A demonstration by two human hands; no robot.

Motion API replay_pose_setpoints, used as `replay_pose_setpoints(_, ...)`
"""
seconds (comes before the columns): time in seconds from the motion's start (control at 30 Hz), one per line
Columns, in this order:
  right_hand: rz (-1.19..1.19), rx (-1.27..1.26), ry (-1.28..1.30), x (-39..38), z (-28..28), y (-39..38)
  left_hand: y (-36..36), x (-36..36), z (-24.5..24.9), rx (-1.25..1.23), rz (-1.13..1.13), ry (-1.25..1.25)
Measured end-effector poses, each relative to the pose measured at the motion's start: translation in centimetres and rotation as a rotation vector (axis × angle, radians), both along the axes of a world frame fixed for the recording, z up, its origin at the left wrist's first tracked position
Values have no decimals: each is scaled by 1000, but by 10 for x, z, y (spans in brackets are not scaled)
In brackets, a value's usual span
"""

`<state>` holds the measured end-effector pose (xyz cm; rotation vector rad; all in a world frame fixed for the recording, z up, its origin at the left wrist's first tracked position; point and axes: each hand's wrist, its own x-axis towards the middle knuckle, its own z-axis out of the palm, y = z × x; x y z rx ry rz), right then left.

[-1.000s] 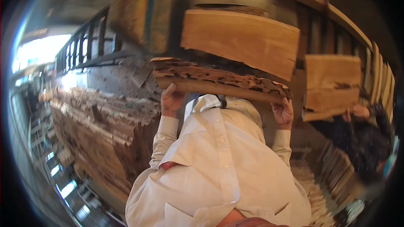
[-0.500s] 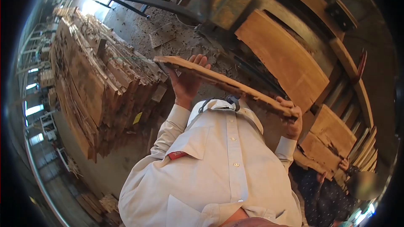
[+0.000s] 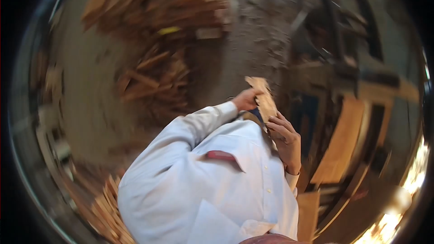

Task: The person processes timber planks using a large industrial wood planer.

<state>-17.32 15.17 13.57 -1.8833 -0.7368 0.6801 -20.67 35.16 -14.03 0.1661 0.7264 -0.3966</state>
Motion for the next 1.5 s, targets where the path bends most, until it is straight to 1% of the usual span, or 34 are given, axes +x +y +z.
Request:
replay_pose_setpoints(0.07, 97, -76, -32, -10, -13, 35, 6, -30, -37, 102, 86, 150)
replay_pose_setpoints(0.1, 131, -80, -14, -15, -20, 46, 21, -48, -40, 118, 160, 205)
replay_pose_setpoints(0.17, 103, -148, -13, -24, -20, 69, 41, -72, -47, 131, 265, 302)
replay_pose_setpoints(0.2, 74, -187, -14, -30, -18, 77, 57, -91, -60, 114, 387, 310)
replay_pose_setpoints(0.23, 73, -203, 19, -32, -29, 74, 78, -111, -63, 196, 439, 331)
replay_pose_setpoints(0.27, 22, -235, 64, -34, -41, 75, 103, -130, -68, 271, 479, 347)
replay_pose_setpoints(0.33, -86, -286, 164, -40, -59, 64, 157, -164, -41, 454, 623, 413)
replay_pose_setpoints(0.37, -80, -307, 158, -40, -74, 51, 191, -191, -74, 633, 625, 426)
replay_pose_setpoints(0.4, -99, -330, 184, -42, -76, 43, 224, -208, -47, 738, 626, 501)
replay_pose_setpoints(0.43, -121, -352, 209, -45, -77, 36, 260, -233, -62, 795, 676, 508)
replay_pose_setpoints(0.47, -149, -373, 233, -46, -79, 29, 305, -267, -87, 804, 697, 313)
replay_pose_setpoints(0.5, -161, -380, 221, -46, -88, 18, 331, -296, -79, 1528, 279, 141)
replay_pose_setpoints(0.53, -181, -389, 209, -48, -101, 5, 356, -325, -69, 2305, -7, 179)
replay_pose_setpoints(0.57, -217, -402, 199, -56, -107, -8, 391, -352, -93, 2362, -84, 424)
replay_pose_setpoints(0.6, -244, -367, 264, -65, -108, -16, 413, -363, -73, 2124, -385, 604)
replay_pose_setpoints(0.63, -299, -330, 320, -70, -106, -18, 426, -378, -79, 2359, -574, 528)
replay_pose_setpoints(0.7, -434, -308, 327, -79, -103, -38, 446, -366, -85, 2211, -971, 554)
replay_pose_setpoints(0.77, -558, -324, 246, -85, -92, -51, 434, -318, -97, 2056, -1447, 495)
replay_pose_setpoints(0.8, -609, -320, 212, -89, -81, -59, 411, -291, -105, 2012, -1694, 346)
replay_pose_setpoints(0.83, -772, -308, 218, -95, -82, -72, 387, -271, -108, 1990, -1907, 130)
replay_pose_setpoints(0.87, -914, -288, 225, -100, -93, -87, 337, -253, -87, 2145, -2143, -368)
replay_pose_setpoints(0.9, -1034, -260, 232, -106, -104, -101, 298, -235, -92, 1826, -1706, -316)
replay_pose_setpoints(0.97, -1325, -294, 87, -119, -127, -132, 248, -219, -131, 1098, -901, -139)
replay_pose_setpoints(1.0, -1458, -303, 19, -121, -136, -150, 228, -207, -136, 718, -516, -38)
replay_pose_setpoints(1.07, -1770, 70, 155, -127, -147, -180, 171, -156, -109, 1457, -1066, -211)
replay_pose_setpoints(1.13, -1991, 400, 257, -134, -154, -211, 135, -114, -99, 1529, -1106, -383)
replay_pose_setpoints(1.17, -2063, 529, 291, -137, -158, -228, 103, -81, -34, 1450, -1107, -406)
replay_pose_setpoints(1.2, -2127, 656, 318, -141, -159, -243, 95, -61, -37, 1468, -1110, -477)
replay_pose_setpoints(1.27, -2189, 624, 211, -143, -163, -265, 81, -28, -45, 1504, -1106, -603)
replay_pose_setpoints(1.3, -2184, 612, 188, -141, -161, -275, 55, -3, 8, 1388, -1164, -475)
replay_pose_setpoints(1.33, -2176, 598, 170, -138, -157, -282, 37, 19, 24, 1374, -1163, -564)
replay_pose_setpoints(1.4, -2058, 620, 274, -130, -150, -293, 10, 57, 44, 1346, -1155, -724)
replay_pose_setpoints(1.43, -1991, 633, 327, -124, -148, -295, -14, 76, 69, 1275, -1149, -730)
replay_pose_setpoints(1.5, -2041, 580, 317, -109, -144, -296, -68, 110, 109, 1087, -1113, -771)
